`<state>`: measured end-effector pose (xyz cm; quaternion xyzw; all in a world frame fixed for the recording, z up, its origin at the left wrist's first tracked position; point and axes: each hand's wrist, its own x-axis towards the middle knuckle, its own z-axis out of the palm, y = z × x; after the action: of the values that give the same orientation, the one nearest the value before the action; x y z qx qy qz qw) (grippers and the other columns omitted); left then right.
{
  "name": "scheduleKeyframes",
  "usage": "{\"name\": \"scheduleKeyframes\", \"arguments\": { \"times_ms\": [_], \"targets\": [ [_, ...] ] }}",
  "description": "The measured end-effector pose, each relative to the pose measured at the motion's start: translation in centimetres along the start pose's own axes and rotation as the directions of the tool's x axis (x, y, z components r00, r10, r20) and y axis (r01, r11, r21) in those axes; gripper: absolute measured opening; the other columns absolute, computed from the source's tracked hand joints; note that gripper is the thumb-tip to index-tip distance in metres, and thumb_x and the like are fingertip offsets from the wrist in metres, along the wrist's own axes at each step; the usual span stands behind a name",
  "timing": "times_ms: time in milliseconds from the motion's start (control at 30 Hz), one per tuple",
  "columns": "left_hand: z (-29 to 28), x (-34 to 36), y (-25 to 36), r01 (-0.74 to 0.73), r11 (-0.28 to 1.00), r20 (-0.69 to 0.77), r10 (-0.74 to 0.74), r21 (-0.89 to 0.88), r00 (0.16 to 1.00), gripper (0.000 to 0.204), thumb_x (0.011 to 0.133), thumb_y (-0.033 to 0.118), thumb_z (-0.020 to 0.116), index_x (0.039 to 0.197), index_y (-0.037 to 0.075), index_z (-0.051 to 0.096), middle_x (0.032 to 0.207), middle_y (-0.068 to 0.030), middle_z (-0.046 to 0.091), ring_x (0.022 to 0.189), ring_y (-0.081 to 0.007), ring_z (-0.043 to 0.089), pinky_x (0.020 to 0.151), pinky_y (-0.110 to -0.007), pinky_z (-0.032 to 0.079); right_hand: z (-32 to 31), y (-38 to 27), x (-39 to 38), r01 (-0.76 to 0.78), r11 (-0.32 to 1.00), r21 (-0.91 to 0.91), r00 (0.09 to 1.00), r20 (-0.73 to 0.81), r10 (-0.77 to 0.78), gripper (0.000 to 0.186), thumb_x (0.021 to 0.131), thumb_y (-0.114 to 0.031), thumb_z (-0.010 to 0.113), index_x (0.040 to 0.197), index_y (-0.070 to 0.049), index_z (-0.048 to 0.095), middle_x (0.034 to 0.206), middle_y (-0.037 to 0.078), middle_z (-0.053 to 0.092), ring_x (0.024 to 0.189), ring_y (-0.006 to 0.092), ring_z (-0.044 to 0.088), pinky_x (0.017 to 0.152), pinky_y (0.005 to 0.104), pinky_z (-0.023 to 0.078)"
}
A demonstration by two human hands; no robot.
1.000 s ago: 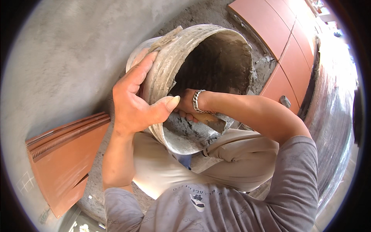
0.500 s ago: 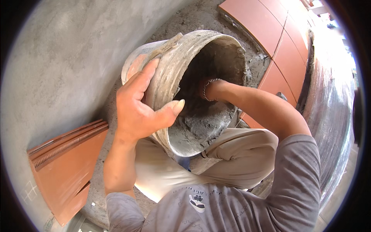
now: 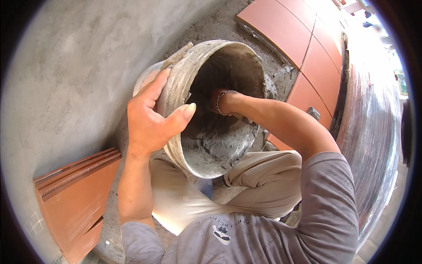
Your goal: The person spreads cement on the floor using a notched trowel, places a terracotta tile onto the cement, and taps it into place with a rubber mallet. The person repeats this process for multiple tiles.
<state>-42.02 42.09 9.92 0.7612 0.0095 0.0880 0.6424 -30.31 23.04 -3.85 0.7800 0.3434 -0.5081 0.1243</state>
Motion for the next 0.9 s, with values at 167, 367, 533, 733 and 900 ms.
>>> {"name": "scheduleKeyframes", "arguments": {
  "times_ms": [167,367,533,733,900],
  "targets": [
    [0.5,0.4,-0.3,-0.043,0.997,0.027,0.041,0.058,0.999,0.072,0.067,0.018,0.080,0.124,-0.017,0.053,0.119,-0.0182,0.063,0.110,-0.0195,0.059,0.097,-0.031,0.045,0.0,0.9,0.2,0.074,0.911,-0.405,0.972,-0.175,-0.157,0.023,0.081,-0.004,0.064,0.102,-0.002,0.073,0.101,0.018,0.072,0.092,0.0308,0.071,0.073,0.0404,0.057],
    [-0.3,-0.2,0.5,0.045,0.995,0.002,-0.045,-0.084,0.999,0.073,0.071,0.019,0.079,0.128,-0.016,0.051,0.121,-0.0172,0.062,0.112,-0.0194,0.058,0.097,-0.031,0.045,-1.6,-0.2,-1.8,-0.197,0.965,0.173,0.910,-0.334,0.246,0.027,0.079,-0.003,0.066,0.105,-0.001,0.072,0.112,0.022,0.068,0.106,0.0367,0.066,0.084,0.0416,0.056],
    [-0.6,0.0,0.4,0.054,0.992,-0.014,-0.056,-0.118,0.998,0.071,0.074,0.018,0.079,0.130,-0.015,0.050,0.122,-0.0158,0.062,0.111,-0.0180,0.058,0.097,-0.031,0.045,-2.2,-1.0,-4.3,-0.171,0.954,0.246,0.833,-0.481,0.274,0.031,0.088,-0.008,0.059,0.118,0.000,0.059,0.110,0.026,0.067,0.102,0.0383,0.067,0.084,0.0440,0.055],
    [-1.6,0.2,0.1,0.081,0.988,-0.057,-0.089,-0.133,0.994,0.068,0.076,0.020,0.078,0.130,-0.011,0.052,0.120,-0.0132,0.063,0.109,-0.0164,0.058,0.098,-0.030,0.044,-2.1,-0.8,-8.2,-0.081,0.986,0.146,0.776,-0.612,0.155,0.029,0.094,-0.020,0.055,0.114,0.000,0.052,0.100,0.026,0.067,0.092,0.0413,0.067,0.078,0.0477,0.054],
    [-2.7,0.7,-0.6,0.093,0.977,-0.127,-0.119,-0.194,0.985,0.063,0.079,0.020,0.077,0.130,-0.009,0.053,0.118,-0.0098,0.063,0.108,-0.0149,0.058,0.097,-0.029,0.044,-1.0,1.1,-15.3,0.028,0.994,0.109,0.634,-0.770,0.067,0.032,0.091,-0.025,0.062,0.111,-0.003,0.051,0.097,0.023,0.066,0.082,0.0413,0.067,0.073,0.0482,0.053]
  ]
}}
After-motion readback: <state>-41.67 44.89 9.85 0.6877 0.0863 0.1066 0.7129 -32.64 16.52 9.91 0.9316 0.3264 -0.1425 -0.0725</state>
